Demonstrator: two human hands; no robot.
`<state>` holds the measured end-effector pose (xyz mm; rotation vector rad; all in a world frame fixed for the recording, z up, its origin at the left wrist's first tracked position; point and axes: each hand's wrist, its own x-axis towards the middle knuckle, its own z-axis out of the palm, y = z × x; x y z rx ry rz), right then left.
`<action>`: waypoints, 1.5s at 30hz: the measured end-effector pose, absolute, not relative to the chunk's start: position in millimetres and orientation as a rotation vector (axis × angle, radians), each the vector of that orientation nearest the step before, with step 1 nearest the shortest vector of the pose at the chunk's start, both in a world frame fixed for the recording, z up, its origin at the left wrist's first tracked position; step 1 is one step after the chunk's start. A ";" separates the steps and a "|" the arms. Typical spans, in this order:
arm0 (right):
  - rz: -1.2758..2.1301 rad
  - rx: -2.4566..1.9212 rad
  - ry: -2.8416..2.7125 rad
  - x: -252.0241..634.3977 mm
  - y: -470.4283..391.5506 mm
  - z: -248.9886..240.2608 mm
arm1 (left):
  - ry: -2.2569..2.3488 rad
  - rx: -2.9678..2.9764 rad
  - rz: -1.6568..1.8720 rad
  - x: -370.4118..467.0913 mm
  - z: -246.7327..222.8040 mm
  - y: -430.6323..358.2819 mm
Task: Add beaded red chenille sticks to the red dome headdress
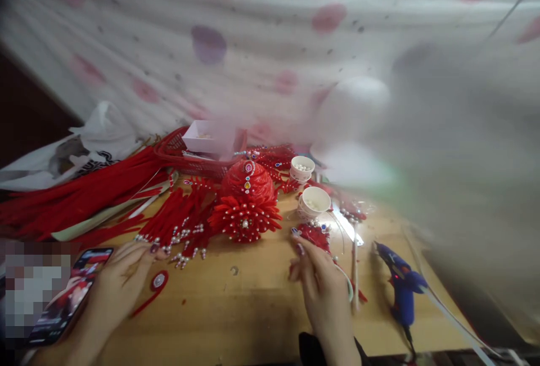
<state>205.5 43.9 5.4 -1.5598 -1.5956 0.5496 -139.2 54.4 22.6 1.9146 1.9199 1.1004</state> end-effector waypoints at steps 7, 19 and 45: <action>0.406 -1.389 -1.501 206.4 64.7 14.7 | 1.711 1.843 1.071 -106.2 42.7 90.8; 0.806 -1.343 -1.621 174.8 111.5 8.9 | 1.383 1.747 0.954 -70.6 21.8 142.4; 0.852 -1.513 -1.859 223.3 54.2 35.1 | 1.302 1.565 0.735 -78.4 26.4 116.8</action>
